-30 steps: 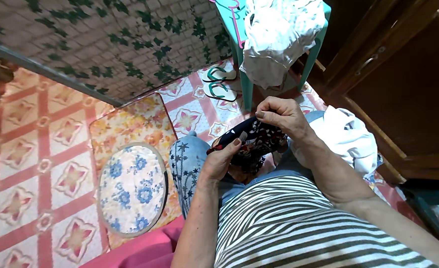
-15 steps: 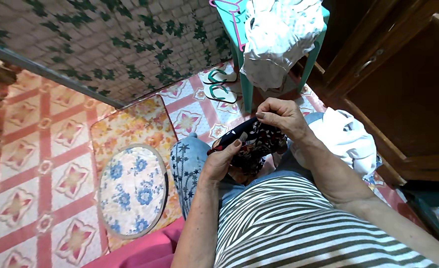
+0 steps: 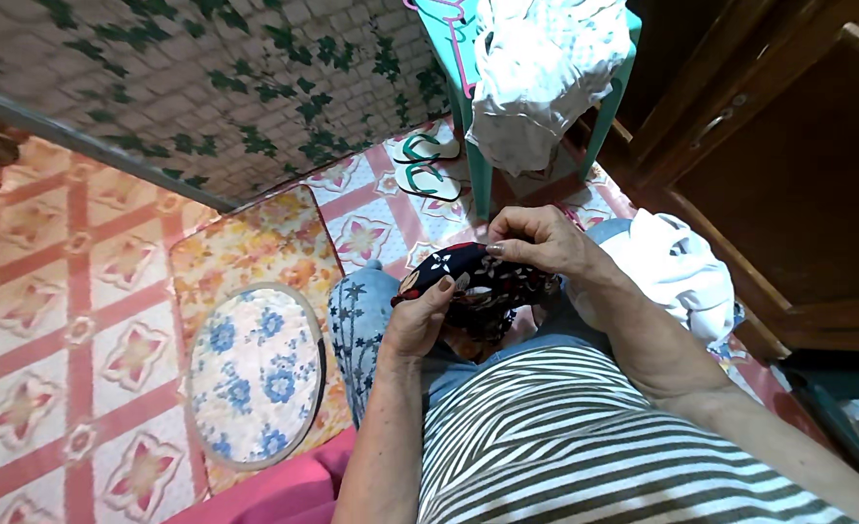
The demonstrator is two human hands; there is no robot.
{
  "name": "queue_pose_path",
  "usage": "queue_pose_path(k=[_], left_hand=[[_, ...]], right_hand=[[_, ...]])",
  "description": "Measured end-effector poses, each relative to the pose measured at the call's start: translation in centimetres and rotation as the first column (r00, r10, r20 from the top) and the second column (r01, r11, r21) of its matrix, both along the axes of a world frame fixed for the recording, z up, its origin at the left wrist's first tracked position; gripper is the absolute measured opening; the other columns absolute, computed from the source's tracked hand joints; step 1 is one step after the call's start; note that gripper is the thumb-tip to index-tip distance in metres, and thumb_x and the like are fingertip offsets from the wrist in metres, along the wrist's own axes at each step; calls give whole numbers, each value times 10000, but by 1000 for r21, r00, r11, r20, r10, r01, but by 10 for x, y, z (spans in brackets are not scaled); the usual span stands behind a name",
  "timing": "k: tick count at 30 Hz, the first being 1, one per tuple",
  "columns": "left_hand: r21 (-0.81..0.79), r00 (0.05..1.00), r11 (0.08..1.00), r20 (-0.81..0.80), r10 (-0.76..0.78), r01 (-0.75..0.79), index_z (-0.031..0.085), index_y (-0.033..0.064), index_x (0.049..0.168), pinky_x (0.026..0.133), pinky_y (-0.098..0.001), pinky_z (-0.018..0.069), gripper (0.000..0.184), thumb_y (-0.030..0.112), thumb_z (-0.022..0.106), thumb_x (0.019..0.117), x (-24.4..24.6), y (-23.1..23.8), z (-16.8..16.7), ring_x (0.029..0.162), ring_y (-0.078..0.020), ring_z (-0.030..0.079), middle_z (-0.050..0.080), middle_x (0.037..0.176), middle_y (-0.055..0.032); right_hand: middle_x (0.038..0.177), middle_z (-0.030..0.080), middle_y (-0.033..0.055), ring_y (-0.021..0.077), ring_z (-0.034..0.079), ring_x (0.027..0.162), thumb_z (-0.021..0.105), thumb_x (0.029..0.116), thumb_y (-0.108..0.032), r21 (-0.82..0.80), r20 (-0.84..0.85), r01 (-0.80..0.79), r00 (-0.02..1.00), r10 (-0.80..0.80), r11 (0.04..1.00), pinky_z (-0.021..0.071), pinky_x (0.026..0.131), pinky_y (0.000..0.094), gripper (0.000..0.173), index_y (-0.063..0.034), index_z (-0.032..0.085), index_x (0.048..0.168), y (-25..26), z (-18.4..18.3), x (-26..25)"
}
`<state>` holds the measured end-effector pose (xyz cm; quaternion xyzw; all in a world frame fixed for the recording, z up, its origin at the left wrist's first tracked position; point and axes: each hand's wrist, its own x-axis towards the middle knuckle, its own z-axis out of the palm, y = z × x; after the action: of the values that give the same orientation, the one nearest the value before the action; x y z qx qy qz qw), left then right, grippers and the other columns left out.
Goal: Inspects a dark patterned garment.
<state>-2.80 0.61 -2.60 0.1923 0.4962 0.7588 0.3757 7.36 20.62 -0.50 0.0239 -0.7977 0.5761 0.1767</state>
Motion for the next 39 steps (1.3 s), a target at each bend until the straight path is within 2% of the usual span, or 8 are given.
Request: queue_pose_path(k=[3, 7, 17, 25, 28, 31, 35, 39], left_hand=[[2, 1000, 1000, 14, 25, -25, 744, 217, 957, 842, -243, 589, 335, 352, 900, 694, 0, 0, 0, 886, -31, 710, 762, 922, 65], [5, 1000, 1000, 11, 12, -12, 751, 216, 966, 852, -248, 589, 336, 357, 900, 701, -1, -1, -2, 894, -35, 712, 763, 931, 65], [-87, 996, 993, -22, -81, 79, 718, 168, 1035, 884, -252, 576, 240, 266, 790, 828, -3, 4, -4, 914, -44, 702, 753, 952, 61], [14, 999, 1000, 37, 26, -27, 757, 229, 954, 816, -233, 592, 324, 333, 906, 686, -1, -1, -1, 877, -27, 709, 760, 924, 69], [0, 998, 999, 44, 46, -46, 742, 223, 950, 814, -241, 591, 300, 295, 888, 698, 0, -1, 0, 872, -26, 706, 757, 917, 71], [31, 1000, 999, 15, 10, -10, 757, 235, 970, 826, -245, 593, 337, 357, 904, 692, -3, -2, -3, 892, -27, 707, 759, 937, 75], [15, 1000, 1000, 1, -8, 8, 754, 225, 975, 852, -227, 578, 303, 354, 883, 732, -4, -1, -3, 897, -22, 703, 759, 937, 74], [-108, 996, 991, -29, -79, 75, 730, 204, 997, 862, -225, 576, 228, 300, 811, 806, -5, -2, -3, 892, -16, 699, 755, 930, 81]], right_hand=[[673, 591, -14, -3, 497, 554, 646, 946, -124, 65, 83, -40, 996, 34, 997, 417, 526, 166, 110, -20, 676, 963, -1, 2, 1], [713, 631, 2, -7, 533, 593, 645, 947, -96, 94, 52, -23, 999, 18, 995, 449, 563, 158, 99, -8, 690, 949, -1, 1, 0], [711, 580, -43, -39, 508, 582, 574, 979, -85, -62, -71, 110, 991, -114, 992, 416, 520, 114, 82, -44, 635, 942, -4, 0, 0], [699, 593, -20, -21, 510, 579, 617, 963, -102, 14, 11, 4, 1000, -4, 1000, 427, 535, 141, 91, -23, 653, 934, -3, -1, -1], [678, 591, -14, 4, 506, 565, 653, 946, -128, 89, 82, -35, 996, 28, 995, 423, 534, 175, 106, -24, 673, 958, -4, 2, -1], [678, 601, -1, 4, 511, 566, 655, 941, -102, 112, 67, -40, 997, 32, 993, 429, 538, 170, 95, -10, 674, 956, -3, 2, -1], [702, 607, -4, -10, 515, 579, 625, 961, -85, 91, 18, 9, 1000, -11, 996, 427, 537, 150, 81, -17, 665, 945, -3, 0, -2], [728, 606, -11, -21, 526, 591, 594, 972, -72, 22, -26, 57, 998, -56, 998, 432, 530, 130, 78, -20, 651, 956, -4, -3, -2]])
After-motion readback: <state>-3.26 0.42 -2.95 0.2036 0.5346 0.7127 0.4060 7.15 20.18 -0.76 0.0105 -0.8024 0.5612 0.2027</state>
